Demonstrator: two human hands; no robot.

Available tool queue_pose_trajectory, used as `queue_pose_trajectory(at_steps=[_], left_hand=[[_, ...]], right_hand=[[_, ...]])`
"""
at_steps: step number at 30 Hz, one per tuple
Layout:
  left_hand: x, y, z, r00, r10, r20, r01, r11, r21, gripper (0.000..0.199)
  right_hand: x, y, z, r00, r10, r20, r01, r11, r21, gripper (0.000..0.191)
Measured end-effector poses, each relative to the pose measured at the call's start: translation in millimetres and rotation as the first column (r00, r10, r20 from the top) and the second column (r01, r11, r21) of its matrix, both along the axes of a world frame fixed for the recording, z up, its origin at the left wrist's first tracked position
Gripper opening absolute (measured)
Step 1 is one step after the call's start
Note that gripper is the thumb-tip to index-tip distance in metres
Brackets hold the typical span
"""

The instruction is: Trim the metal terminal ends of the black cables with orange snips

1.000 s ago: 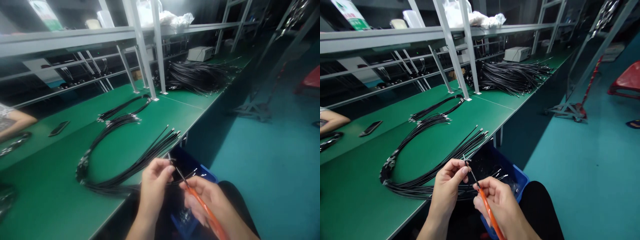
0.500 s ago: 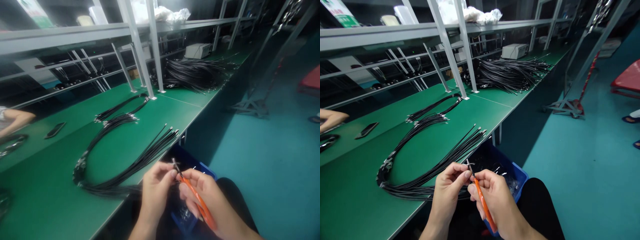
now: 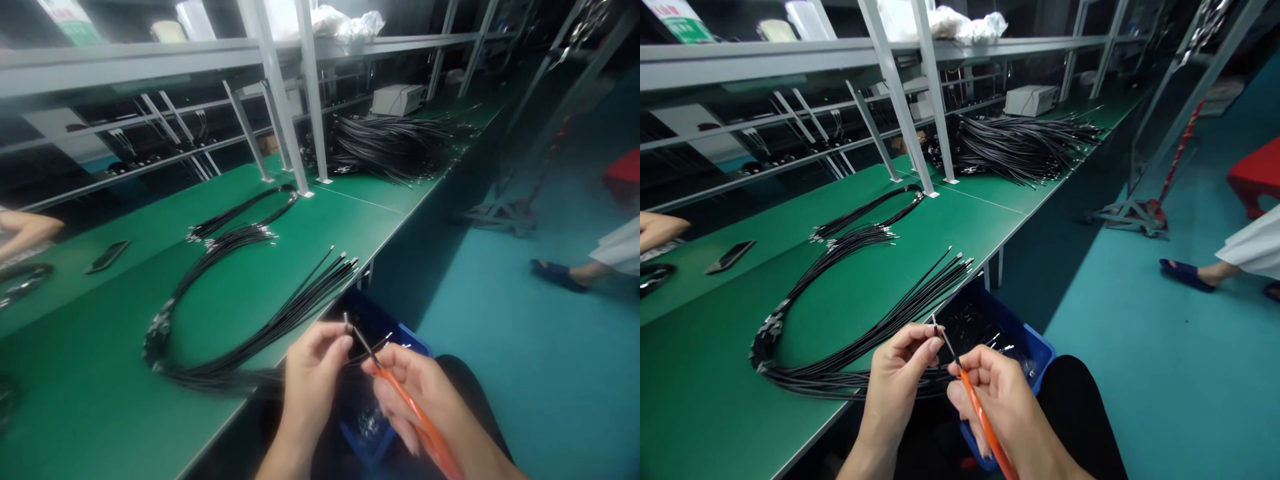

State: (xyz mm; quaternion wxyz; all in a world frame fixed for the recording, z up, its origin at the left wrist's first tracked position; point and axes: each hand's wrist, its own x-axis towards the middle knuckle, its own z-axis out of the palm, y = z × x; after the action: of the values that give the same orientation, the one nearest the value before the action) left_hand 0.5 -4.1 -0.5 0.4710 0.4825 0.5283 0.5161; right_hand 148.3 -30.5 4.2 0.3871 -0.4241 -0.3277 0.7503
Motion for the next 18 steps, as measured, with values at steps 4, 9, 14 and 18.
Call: queue_pose_trajectory(at_steps=[4, 9, 14, 18], left_hand=[[0, -1, -1.0, 1.0, -0.006, -0.009, 0.006, 1.0, 0.018, 0.004], [1, -2, -5.4, 0.999, -0.017, -0.041, 0.019, 0.998, 0.053, 0.002], [1, -3, -9.3, 0.997, -0.018, -0.073, 0.023, 0.997, 0.079, 0.001], [0, -3, -9.5, 0.996, -0.018, -0.088, 0.025, 0.996, 0.08, 0.001]], right_hand=[[-2, 0, 4.7, 0.997, 0.051, 0.06, -0.05, 0.999, -0.02, 0.025], [-8, 3, 5.3, 0.986, 0.017, 0.168, -0.021, 1.0, 0.018, 0.015], [-11, 6, 3.3, 0.975, 0.008, 0.22, -0.008, 1.0, 0.001, 0.016], [-11, 7, 3.2, 0.977, 0.011, 0.213, -0.007, 1.0, -0.017, 0.015]])
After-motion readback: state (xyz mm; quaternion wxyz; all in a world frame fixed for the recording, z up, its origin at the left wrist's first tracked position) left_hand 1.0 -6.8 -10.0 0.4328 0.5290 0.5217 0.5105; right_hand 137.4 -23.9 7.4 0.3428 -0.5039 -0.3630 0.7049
